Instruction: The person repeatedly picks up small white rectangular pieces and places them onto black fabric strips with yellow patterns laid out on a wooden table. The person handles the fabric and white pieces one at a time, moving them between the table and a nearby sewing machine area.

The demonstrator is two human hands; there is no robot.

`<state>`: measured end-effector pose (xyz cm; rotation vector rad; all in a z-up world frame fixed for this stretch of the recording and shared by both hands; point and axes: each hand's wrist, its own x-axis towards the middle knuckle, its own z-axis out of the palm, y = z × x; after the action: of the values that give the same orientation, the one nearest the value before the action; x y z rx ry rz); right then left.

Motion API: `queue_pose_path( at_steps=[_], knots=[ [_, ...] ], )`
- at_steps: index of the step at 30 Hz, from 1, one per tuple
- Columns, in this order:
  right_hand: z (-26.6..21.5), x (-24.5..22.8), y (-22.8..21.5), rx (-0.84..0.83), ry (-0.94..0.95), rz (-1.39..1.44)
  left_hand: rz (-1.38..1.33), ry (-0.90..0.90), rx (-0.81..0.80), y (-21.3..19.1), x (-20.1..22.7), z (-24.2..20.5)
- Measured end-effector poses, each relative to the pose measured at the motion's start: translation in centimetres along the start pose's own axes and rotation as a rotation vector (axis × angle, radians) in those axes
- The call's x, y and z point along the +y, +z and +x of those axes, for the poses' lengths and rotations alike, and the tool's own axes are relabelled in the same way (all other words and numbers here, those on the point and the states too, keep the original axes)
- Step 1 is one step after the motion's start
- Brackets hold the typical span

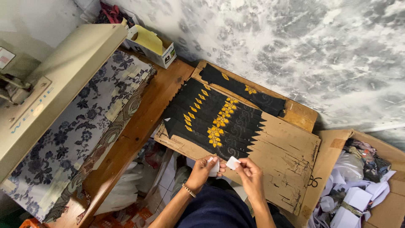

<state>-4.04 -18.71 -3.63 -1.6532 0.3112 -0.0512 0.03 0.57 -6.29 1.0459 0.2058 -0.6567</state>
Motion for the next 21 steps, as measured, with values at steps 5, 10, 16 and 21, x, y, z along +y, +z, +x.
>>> queue_pose_path(
  at_steps=[5, 10, 16, 21],
  knots=[
    [0.0, -0.1, -0.3, 0.106, 0.006, 0.031, -0.145, -0.117, -0.023, -1.3, -0.8, -0.1],
    [0.1, 0.4, 0.0, 0.077, -0.001, 0.018, -0.206, -0.212, -0.027, -2.4, -1.5, 0.5],
    [-1.3, 1.0, 0.9, 0.030, -0.067, -0.246, -0.309, -0.293, -0.025, -1.7, -2.2, 0.9],
    [-2.0, 0.7, 2.0, 0.090, -0.274, -0.377, -0.158, -0.326, -0.081, -0.7, -2.9, 1.1]
  ],
)
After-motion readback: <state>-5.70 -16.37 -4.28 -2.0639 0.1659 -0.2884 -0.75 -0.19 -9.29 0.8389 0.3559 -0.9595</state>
